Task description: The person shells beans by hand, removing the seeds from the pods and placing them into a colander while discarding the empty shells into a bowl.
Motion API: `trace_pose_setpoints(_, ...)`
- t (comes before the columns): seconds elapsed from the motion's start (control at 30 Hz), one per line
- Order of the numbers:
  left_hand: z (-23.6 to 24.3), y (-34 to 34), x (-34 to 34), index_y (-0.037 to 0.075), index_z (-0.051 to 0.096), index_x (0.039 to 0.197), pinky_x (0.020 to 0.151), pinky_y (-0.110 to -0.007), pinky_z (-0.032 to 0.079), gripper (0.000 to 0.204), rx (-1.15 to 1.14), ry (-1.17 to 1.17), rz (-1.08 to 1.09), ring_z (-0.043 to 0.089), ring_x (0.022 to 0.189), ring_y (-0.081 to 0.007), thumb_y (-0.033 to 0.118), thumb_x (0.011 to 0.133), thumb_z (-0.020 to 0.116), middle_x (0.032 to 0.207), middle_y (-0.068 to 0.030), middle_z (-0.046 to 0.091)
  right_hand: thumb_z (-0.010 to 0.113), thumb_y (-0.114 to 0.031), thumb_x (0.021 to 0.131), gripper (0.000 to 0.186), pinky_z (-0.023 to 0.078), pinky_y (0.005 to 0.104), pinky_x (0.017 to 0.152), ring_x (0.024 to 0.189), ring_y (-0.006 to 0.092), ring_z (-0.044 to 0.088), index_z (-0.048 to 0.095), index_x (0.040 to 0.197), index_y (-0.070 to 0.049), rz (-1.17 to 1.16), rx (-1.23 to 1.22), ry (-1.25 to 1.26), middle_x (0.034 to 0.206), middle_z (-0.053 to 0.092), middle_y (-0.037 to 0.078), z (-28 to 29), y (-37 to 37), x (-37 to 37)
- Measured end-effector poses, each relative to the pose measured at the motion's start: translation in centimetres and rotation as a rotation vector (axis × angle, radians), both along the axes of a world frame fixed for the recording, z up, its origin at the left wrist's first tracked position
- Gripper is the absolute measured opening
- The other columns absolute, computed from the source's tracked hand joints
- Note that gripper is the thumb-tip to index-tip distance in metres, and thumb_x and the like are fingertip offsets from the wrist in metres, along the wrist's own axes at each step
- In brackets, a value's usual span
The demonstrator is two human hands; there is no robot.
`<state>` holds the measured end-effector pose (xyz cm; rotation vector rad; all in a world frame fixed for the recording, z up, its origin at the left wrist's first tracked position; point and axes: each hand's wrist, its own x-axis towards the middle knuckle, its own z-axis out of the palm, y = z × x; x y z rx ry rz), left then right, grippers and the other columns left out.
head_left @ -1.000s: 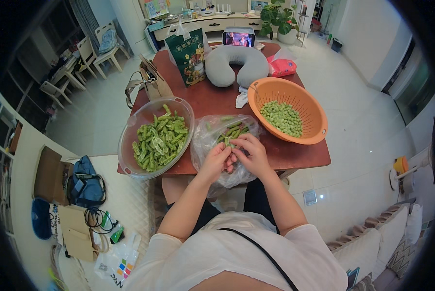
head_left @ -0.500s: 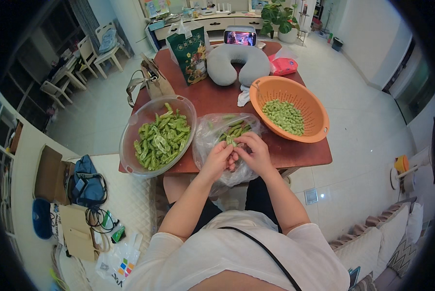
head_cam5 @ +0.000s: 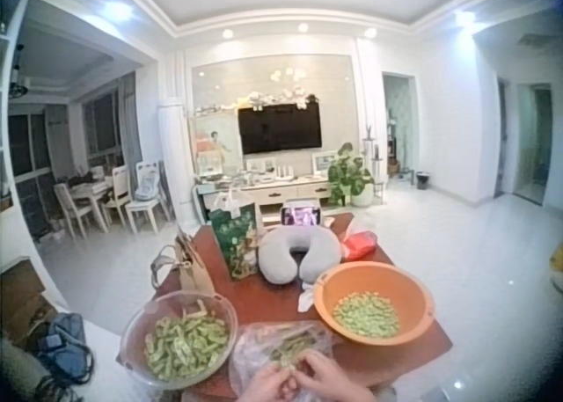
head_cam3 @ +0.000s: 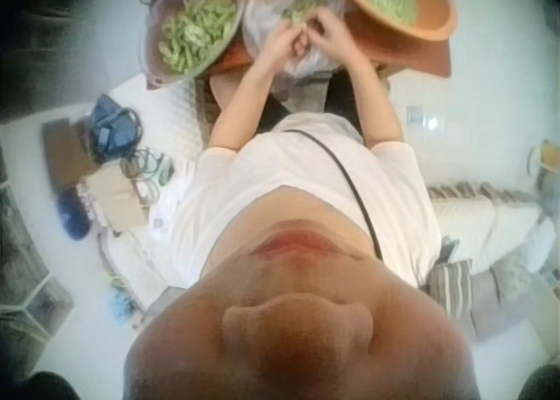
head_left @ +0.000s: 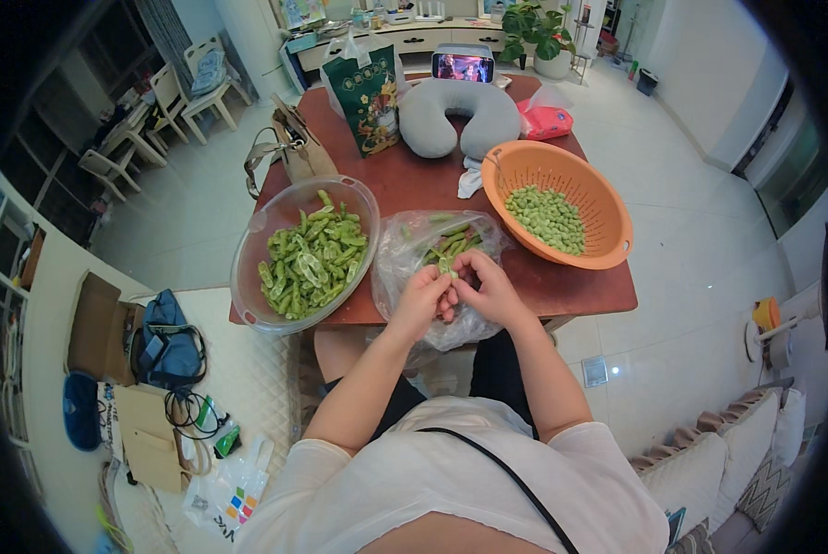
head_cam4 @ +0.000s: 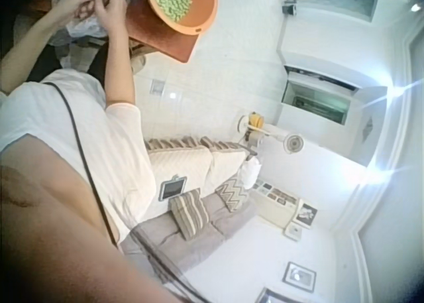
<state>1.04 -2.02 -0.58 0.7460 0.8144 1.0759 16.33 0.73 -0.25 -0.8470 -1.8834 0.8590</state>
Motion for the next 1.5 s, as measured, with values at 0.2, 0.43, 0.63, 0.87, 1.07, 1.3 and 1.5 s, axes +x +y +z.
trace_pose_setpoints(0.2,-0.4,0.0,0.1,0.007,0.045,0.081,0.043,-0.022,0.040,0.015,0.092,0.114,-0.041,0.046,0.048,-0.0082,0.017,0.092,0.048,0.064,-0.0028,0.051,0.061,-0.006,0.074,0.020,0.041,0.0259,0.056,0.064,0.0111,0.047,0.049,0.089,-0.003,0.033,-0.144,0.027,0.076,0.049,0.004,-0.5,0.0,0.2)
trace_pose_setpoints(0.43,-0.1,0.2,0.4,0.007,0.045,0.083,0.042,-0.021,0.040,0.014,0.066,0.094,-0.011,0.045,0.046,-0.0078,0.017,0.092,0.045,0.064,-0.0020,0.050,0.061,-0.008,0.077,0.021,0.041,0.0233,0.055,0.062,0.0077,0.048,0.051,0.095,-0.003,0.023,-0.153,0.091,0.074,0.052,0.002,-0.9,-0.1,0.0)
trace_pose_setpoints(0.63,-0.3,0.2,0.6,0.007,0.045,0.084,0.042,-0.021,0.040,0.015,0.058,0.088,0.050,0.044,0.046,-0.0073,0.019,0.093,0.044,0.065,-0.0018,0.050,0.064,-0.008,0.077,0.020,0.042,0.0230,0.056,0.063,0.0075,0.049,0.055,0.094,-0.002,-0.005,-0.120,0.080,0.077,0.055,0.002,-0.7,0.0,0.1)
trace_pose_setpoints(0.87,-0.5,0.1,0.6,0.006,0.046,0.089,0.044,-0.022,0.042,0.015,0.096,0.112,0.076,0.047,0.051,-0.0080,0.020,0.093,0.047,0.070,-0.0019,0.052,0.064,-0.007,0.076,0.022,0.044,0.0263,0.059,0.062,0.0154,0.054,0.062,0.097,0.000,-0.063,0.087,0.035,0.077,0.057,0.008,-0.4,0.0,0.0)
trace_pose_setpoints(1.07,-0.5,-0.1,0.7,0.004,0.047,0.092,0.048,-0.023,0.046,0.012,0.136,0.103,0.069,0.049,0.053,-0.0083,0.016,0.092,0.048,0.072,-0.0015,0.052,0.062,-0.009,0.078,0.022,0.046,0.0275,0.061,0.066,0.0181,0.058,0.063,0.098,-0.001,-0.068,0.040,-0.010,0.080,0.059,0.010,-0.1,-0.2,-0.1)
trace_pose_setpoints(1.3,-0.4,0.2,1.0,0.002,0.046,0.094,0.046,-0.023,0.047,0.012,0.123,0.278,-0.004,0.049,0.051,-0.0087,0.014,0.092,0.048,0.070,-0.0026,0.052,0.063,-0.010,0.078,0.020,0.046,0.0277,0.061,0.067,0.0182,0.060,0.063,0.095,0.000,-0.069,-0.108,0.036,0.080,0.061,0.011,-1.5,0.5,0.0)
trace_pose_setpoints(1.5,-0.8,-0.1,1.5,0.002,0.043,0.098,0.039,-0.024,0.042,0.011,0.176,0.302,0.025,0.047,0.044,-0.0100,0.011,0.093,0.043,0.066,-0.0043,0.050,0.066,-0.010,0.077,0.020,0.046,0.0267,0.058,0.063,0.0128,0.058,0.063,0.094,0.000,-0.081,-0.127,-0.006,0.075,0.062,0.009,-0.9,-0.1,0.4)
